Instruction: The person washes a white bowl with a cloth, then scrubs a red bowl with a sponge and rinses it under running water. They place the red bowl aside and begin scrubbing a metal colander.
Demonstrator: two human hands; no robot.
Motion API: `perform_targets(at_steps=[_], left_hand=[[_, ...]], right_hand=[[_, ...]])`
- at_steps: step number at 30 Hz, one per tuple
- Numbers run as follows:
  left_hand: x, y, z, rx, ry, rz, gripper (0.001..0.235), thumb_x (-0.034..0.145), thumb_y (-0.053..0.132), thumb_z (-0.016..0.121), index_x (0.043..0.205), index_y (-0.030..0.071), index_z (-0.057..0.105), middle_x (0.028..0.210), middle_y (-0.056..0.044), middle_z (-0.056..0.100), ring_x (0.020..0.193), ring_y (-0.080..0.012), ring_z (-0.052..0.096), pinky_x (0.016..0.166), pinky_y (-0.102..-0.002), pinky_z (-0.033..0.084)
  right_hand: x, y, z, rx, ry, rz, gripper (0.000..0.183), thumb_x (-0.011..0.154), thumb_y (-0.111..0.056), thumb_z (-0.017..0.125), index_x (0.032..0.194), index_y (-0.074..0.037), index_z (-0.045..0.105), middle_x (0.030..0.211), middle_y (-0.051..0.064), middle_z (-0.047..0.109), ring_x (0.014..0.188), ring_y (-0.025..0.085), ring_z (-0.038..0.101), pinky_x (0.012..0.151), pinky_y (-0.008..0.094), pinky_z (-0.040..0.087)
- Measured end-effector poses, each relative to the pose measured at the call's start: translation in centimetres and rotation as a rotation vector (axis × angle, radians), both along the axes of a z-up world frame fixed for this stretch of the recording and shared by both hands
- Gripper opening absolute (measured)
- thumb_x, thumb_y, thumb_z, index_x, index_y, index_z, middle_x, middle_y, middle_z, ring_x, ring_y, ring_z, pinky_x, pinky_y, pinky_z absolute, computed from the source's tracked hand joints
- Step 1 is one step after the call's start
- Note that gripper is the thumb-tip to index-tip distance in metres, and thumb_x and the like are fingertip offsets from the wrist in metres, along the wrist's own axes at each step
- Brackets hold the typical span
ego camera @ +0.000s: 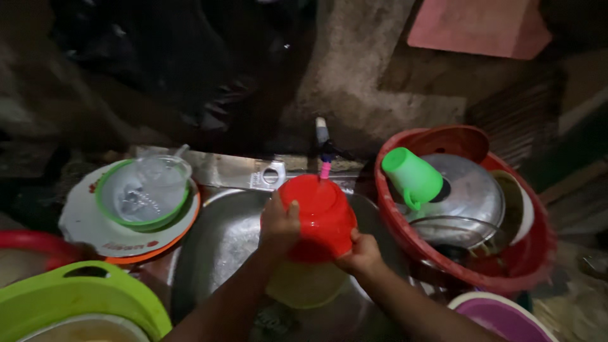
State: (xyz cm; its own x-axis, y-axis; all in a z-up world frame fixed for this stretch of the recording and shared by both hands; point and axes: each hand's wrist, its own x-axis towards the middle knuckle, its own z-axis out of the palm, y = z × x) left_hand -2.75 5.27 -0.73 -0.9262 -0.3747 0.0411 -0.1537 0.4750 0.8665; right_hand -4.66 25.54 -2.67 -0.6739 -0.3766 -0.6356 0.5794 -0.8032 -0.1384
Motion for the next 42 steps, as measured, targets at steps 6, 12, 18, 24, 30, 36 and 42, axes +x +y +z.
perform_targets(at_steps=[6, 12, 18, 24, 30, 36, 42], left_hand=[[-2.1, 2.4, -6.2, -0.969, 0.635, 0.142, 0.034, 0.089, 0.007, 0.062, 0.120, -0.006, 0.060, 0.115, -0.034, 0.064, 0.097, -0.0411, 0.068, 0.079, -0.045, 0.061], [-6.4, 0.3, -10.4, -0.800, 0.807, -0.142, 0.037, 0.095, -0.003, 0.065, 0.129, -0.014, 0.058, 0.117, -0.028, 0.069, 0.101, -0.0353, 0.072, 0.083, -0.040, 0.061], [-12.4, -0.4, -6.7, -0.447, 0.152, -0.737, 0.038, 0.110, 0.013, 0.040, 0.145, 0.008, 0.053, 0.143, -0.017, 0.059, 0.121, -0.0325, 0.062, 0.103, -0.041, 0.053], [-8.9, -0.6, 0.6, 0.152, -0.486, -0.499, 0.049, 0.104, 0.039, 0.041, 0.144, 0.016, 0.058, 0.142, -0.014, 0.059, 0.124, -0.0308, 0.061, 0.111, -0.046, 0.045], [-6.6, -3.9, -2.2, 0.237, 0.122, -0.282, 0.057, 0.111, 0.048, 0.037, 0.127, 0.005, 0.070, 0.123, -0.019, 0.074, 0.112, -0.0300, 0.069, 0.106, -0.045, 0.050], [-2.6, -0.3, -3.7, 0.113, -0.013, 0.340, 0.060, 0.109, 0.050, 0.027, 0.128, 0.006, 0.063, 0.112, -0.020, 0.070, 0.097, -0.0305, 0.071, 0.091, -0.047, 0.061], [-0.1, 1.3, 0.8, 0.692, -0.092, 0.663, 0.073, 0.100, 0.060, 0.021, 0.135, 0.004, 0.052, 0.119, -0.024, 0.062, 0.103, -0.0375, 0.069, 0.093, -0.056, 0.055]], right_hand=[[2.2, 2.9, -0.8, -0.016, -0.019, -0.127, 0.045, 0.105, -0.022, 0.038, 0.142, -0.005, 0.056, 0.147, 0.018, 0.060, 0.133, 0.035, 0.057, 0.115, 0.051, 0.041], [3.5, 5.0, -0.8, 0.059, -0.023, -0.147, 0.045, 0.104, -0.023, 0.037, 0.141, -0.008, 0.058, 0.147, 0.017, 0.061, 0.132, 0.034, 0.059, 0.114, 0.050, 0.043], [3.1, 5.4, 1.4, 0.181, -0.057, 0.029, 0.046, 0.103, -0.029, 0.040, 0.142, -0.011, 0.057, 0.149, 0.017, 0.058, 0.137, 0.036, 0.052, 0.118, 0.058, 0.032], [1.4, 4.3, 2.8, 0.366, -0.072, 0.184, 0.050, 0.104, -0.033, 0.038, 0.147, -0.011, 0.053, 0.154, 0.017, 0.052, 0.143, 0.039, 0.045, 0.119, 0.066, 0.021], [-1.5, 1.8, 1.0, 0.156, 0.005, 0.113, 0.050, 0.103, -0.030, 0.036, 0.144, -0.009, 0.056, 0.152, 0.017, 0.056, 0.140, 0.038, 0.050, 0.120, 0.060, 0.029], [-4.3, -0.6, -0.4, 0.090, 0.027, 0.119, 0.044, 0.103, -0.024, 0.041, 0.139, -0.006, 0.060, 0.147, 0.017, 0.060, 0.134, 0.035, 0.056, 0.118, 0.052, 0.037], [-4.9, -2.1, -0.1, 0.082, 0.135, 0.097, 0.043, 0.101, -0.020, 0.040, 0.136, -0.004, 0.060, 0.144, 0.018, 0.062, 0.133, 0.036, 0.057, 0.118, 0.052, 0.038]])
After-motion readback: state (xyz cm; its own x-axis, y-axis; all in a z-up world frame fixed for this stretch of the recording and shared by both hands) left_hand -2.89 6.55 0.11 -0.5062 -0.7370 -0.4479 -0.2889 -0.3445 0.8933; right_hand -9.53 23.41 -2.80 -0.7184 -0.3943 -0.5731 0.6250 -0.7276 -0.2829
